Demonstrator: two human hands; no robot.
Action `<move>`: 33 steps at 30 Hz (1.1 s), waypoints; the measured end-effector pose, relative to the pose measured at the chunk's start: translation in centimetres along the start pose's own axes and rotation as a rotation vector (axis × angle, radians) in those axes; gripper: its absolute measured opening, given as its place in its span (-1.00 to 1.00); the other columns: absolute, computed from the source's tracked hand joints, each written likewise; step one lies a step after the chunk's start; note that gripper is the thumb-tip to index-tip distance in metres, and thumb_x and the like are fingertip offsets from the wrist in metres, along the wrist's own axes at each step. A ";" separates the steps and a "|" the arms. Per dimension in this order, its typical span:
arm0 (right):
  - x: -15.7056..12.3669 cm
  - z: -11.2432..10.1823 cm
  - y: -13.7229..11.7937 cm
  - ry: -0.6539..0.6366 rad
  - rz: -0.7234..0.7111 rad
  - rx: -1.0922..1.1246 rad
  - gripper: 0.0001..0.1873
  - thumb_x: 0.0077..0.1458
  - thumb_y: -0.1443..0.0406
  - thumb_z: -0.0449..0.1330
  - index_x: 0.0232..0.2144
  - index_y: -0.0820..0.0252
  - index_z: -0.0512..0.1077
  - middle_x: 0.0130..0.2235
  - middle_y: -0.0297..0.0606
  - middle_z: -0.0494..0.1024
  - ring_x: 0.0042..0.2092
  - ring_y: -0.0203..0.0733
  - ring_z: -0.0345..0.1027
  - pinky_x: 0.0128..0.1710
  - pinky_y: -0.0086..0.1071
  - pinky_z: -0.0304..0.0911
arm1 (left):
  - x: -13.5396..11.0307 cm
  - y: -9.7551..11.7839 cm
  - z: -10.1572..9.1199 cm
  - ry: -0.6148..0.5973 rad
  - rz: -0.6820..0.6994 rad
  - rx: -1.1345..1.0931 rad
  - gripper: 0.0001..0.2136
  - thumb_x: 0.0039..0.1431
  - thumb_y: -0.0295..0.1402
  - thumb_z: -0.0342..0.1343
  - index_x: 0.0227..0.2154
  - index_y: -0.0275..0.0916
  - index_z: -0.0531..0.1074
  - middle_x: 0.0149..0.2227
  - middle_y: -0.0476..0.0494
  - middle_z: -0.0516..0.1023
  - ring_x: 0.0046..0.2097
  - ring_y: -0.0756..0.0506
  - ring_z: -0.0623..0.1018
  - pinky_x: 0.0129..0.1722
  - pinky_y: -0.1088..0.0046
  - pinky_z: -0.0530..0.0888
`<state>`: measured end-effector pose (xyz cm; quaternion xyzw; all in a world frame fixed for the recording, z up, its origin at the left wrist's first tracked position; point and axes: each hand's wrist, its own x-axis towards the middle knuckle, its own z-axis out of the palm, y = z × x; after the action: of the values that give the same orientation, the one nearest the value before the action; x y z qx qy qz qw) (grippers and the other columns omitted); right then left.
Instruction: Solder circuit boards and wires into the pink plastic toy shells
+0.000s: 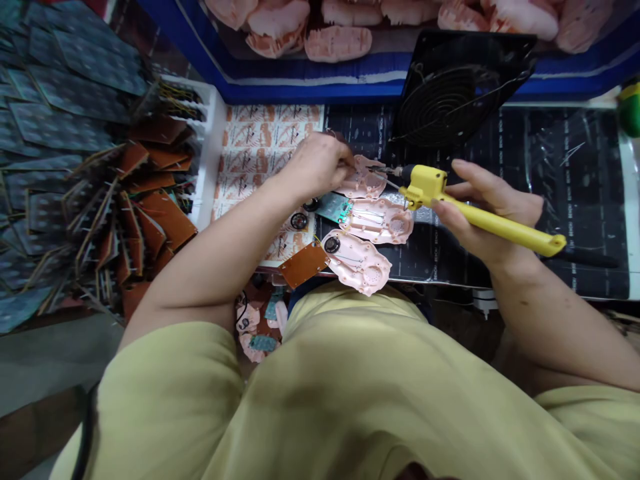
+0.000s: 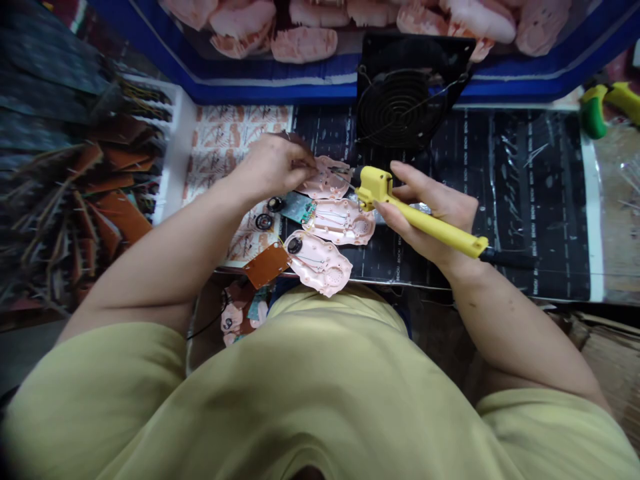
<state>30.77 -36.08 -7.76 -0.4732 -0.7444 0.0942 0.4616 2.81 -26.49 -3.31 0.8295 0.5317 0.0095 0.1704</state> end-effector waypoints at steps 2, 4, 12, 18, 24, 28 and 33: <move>-0.1 -0.2 -0.3 0.030 -0.019 -0.012 -0.63 0.13 0.11 0.41 0.00 -0.15 0.57 -0.19 -0.36 0.73 -0.34 -0.08 0.64 -0.35 -0.17 0.59 | -0.7 0.1 -0.3 0.038 -0.002 -0.005 -0.66 0.21 -0.28 0.09 -0.03 0.02 0.67 -0.05 -0.13 0.69 0.12 -0.28 0.57 0.22 0.17 0.41; -0.3 -0.3 -0.5 0.064 -0.053 -0.012 -0.77 0.11 0.13 0.42 -0.14 -0.12 0.60 -0.24 -0.37 0.72 -0.36 -0.10 0.62 -0.40 -0.21 0.57 | -1.3 0.2 -0.4 0.055 -0.016 -0.002 -0.68 0.22 -0.26 0.10 -0.03 0.03 0.66 -0.09 -0.12 0.70 0.09 -0.28 0.58 0.19 0.16 0.42; -0.3 0.4 -0.9 0.008 -0.080 0.040 -0.56 0.12 0.15 0.42 0.06 -0.15 0.53 -0.18 -0.38 0.72 -0.32 -0.12 0.63 -0.29 -0.22 0.58 | -1.3 0.6 0.4 -0.001 -0.041 0.005 -0.72 0.23 -0.27 0.13 -0.10 -0.12 0.68 -0.10 -0.22 0.69 0.05 -0.29 0.60 0.12 0.16 0.45; -0.2 1.0 -1.0 0.014 -0.132 0.095 -0.82 0.10 0.18 0.44 -0.23 -0.02 0.58 -0.28 -0.32 0.71 -0.36 -0.14 0.61 -0.37 -0.26 0.56 | -1.0 1.0 0.1 -0.028 -0.052 0.013 -0.72 0.21 -0.27 0.13 -0.13 -0.17 0.68 -0.14 -0.24 0.69 0.04 -0.30 0.60 0.13 0.16 0.43; -0.3 1.5 -0.5 -0.010 -0.123 0.110 -0.84 0.07 0.15 0.45 -0.35 -0.06 0.54 -0.34 -0.35 0.69 -0.34 -0.13 0.61 -0.37 -0.24 0.55 | -0.4 1.1 -0.1 -0.053 -0.006 0.029 -0.76 0.16 -0.28 0.16 -0.22 -0.17 0.69 -0.22 -0.21 0.70 0.02 -0.30 0.60 0.12 0.21 0.43; -0.2 1.6 -0.5 -0.067 -0.145 0.087 -0.84 0.08 0.14 0.45 -0.39 -0.05 0.54 -0.36 -0.35 0.69 -0.35 -0.11 0.62 -0.36 -0.22 0.57 | -0.1 0.9 0.0 -0.050 -0.003 0.022 -0.76 0.12 -0.29 0.17 -0.22 -0.17 0.69 -0.23 -0.18 0.69 0.04 -0.31 0.60 0.10 0.22 0.44; 0.0 0.8 -0.4 0.062 -0.231 0.212 -0.79 0.06 0.26 0.47 -0.24 -0.10 0.58 -0.32 -0.41 0.69 -0.34 -0.15 0.62 -0.39 -0.26 0.55 | 0.1 0.9 -0.1 -0.073 -0.022 0.029 -0.76 0.10 -0.30 0.19 -0.21 -0.17 0.70 -0.22 -0.20 0.70 0.04 -0.34 0.61 0.08 0.20 0.45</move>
<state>29.91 -36.06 -7.92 -0.3356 -0.7653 0.1039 0.5394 3.63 -26.70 -3.02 0.8259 0.5342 -0.0306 0.1779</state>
